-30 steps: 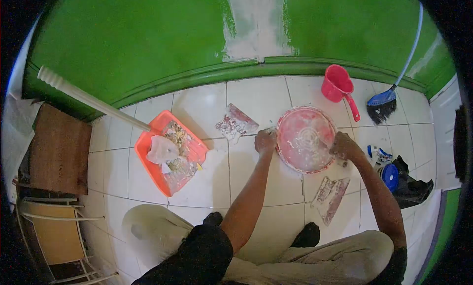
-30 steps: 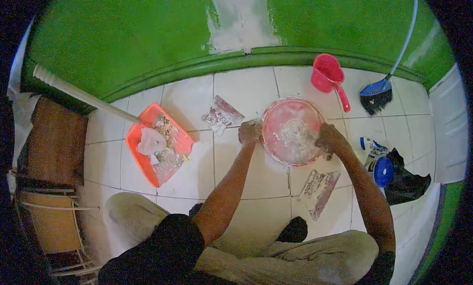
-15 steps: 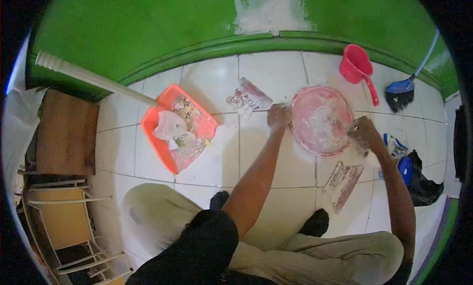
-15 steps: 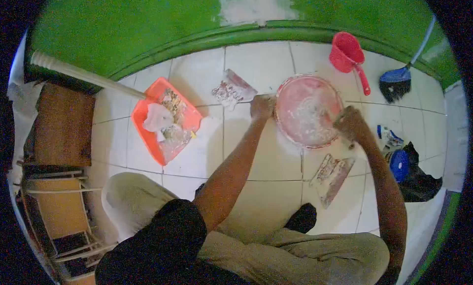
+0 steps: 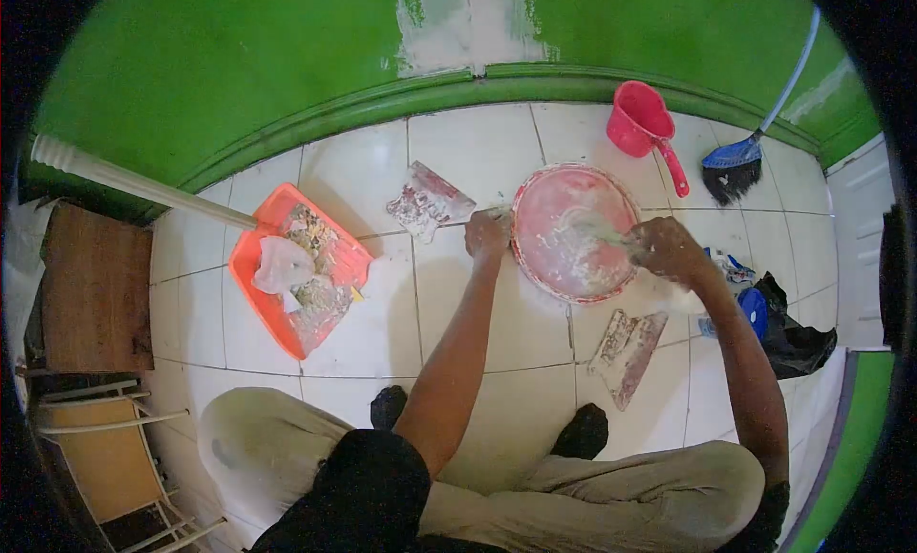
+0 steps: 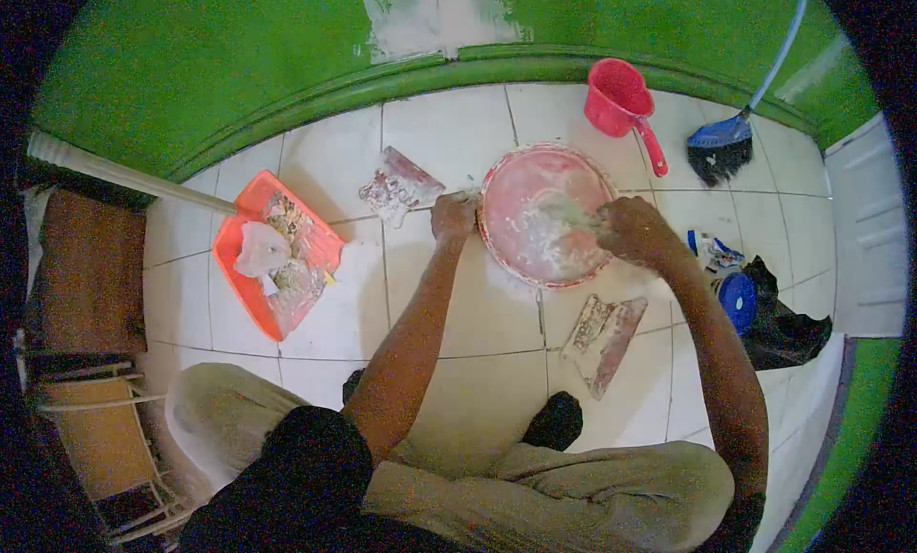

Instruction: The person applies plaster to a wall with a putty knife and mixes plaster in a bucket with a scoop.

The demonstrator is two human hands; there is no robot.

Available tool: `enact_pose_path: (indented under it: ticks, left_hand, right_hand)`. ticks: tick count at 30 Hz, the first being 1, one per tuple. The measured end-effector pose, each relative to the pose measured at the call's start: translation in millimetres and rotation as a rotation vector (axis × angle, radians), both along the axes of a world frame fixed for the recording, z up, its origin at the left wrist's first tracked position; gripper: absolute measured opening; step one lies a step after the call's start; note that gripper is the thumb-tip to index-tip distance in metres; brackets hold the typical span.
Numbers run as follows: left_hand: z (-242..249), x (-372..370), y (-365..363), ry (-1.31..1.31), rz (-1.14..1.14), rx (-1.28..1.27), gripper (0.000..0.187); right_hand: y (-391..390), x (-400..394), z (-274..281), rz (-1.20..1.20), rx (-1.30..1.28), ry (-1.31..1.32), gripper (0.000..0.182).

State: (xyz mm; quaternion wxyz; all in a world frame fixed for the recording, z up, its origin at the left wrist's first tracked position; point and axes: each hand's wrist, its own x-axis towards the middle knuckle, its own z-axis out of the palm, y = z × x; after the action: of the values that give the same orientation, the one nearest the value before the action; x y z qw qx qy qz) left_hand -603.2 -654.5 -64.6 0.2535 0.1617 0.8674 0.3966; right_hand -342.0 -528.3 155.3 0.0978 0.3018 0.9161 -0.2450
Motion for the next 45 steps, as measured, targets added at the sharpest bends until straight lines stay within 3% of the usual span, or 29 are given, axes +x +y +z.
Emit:
enact_pose_path:
  ticks: [2,8,11,13,14,16,18,19,21,23,25,28,31,35,37,40,42,44,45]
  left_hand:
    - [11,2,-3,0.049,-0.026,0.023,0.041]
    - [28,5,-5,0.041,-0.034,0.002,0.033]
    - [17,4,-5,0.032,-0.033,0.043,0.037]
    - [-17,1,1,0.103,-0.003,0.055,0.039]
    - [-15,2,1,0.172,0.036,0.065,0.042]
    - [-4,0,-2,0.061,-0.010,0.084,0.047]
    - [9,4,-5,0.170,-0.042,-0.006,0.029]
    - [23,7,-7,0.150,-0.028,-0.004,0.028]
    - [-3,0,-4,0.193,-0.059,0.052,0.028]
    - [-1,2,-7,0.236,-0.086,0.106,0.029]
    - [20,5,-13,0.090,-0.102,0.190,0.035]
    - [5,0,-7,0.088,-0.078,0.142,0.032]
    - [8,3,-7,0.119,-0.047,0.082,0.029]
    - [23,7,-10,0.085,-0.082,0.170,0.030]
    - [24,5,-9,0.109,-0.066,0.067,0.029]
    - [-46,-10,3,0.176,-0.072,0.040,0.028]
    - [-8,-3,-4,0.129,-0.075,0.066,0.029]
    - [0,-2,-6,0.078,-0.081,0.092,0.031]
    - [3,-2,-5,0.074,-0.079,0.076,0.032]
  right_hand:
    - [31,30,-22,0.219,0.238,-0.015,0.030]
    - [53,59,-22,0.221,0.212,-0.188,0.025]
    - [64,57,-39,0.328,0.358,-0.162,0.029]
    - [60,46,-40,0.356,0.380,-0.139,0.031]
    - [55,37,-38,0.393,0.399,-0.116,0.033]
    - [52,25,-45,0.444,0.361,-0.006,0.031]
    - [49,11,-63,0.559,0.503,0.159,0.024]
    - [45,3,-60,0.553,0.505,0.156,0.024]
    - [39,-14,-50,0.482,0.582,0.121,0.026]
    - [41,-22,-31,0.452,0.548,0.102,0.026]
    - [41,-25,-21,0.424,0.517,0.085,0.025]
    - [27,-23,-26,0.394,0.332,-0.078,0.022]
    - [22,-23,-42,0.616,0.454,-0.034,0.024]
    - [42,-33,-56,0.576,0.546,0.009,0.034]
    - [61,-35,-65,0.506,0.595,0.028,0.031]
    - [73,-34,-47,0.423,0.665,0.003,0.030]
    - [78,-32,-46,0.408,0.623,0.017,0.030]
    - [71,-25,-48,0.340,0.330,0.186,0.031]
    - [67,-22,-59,0.414,0.307,0.225,0.030]
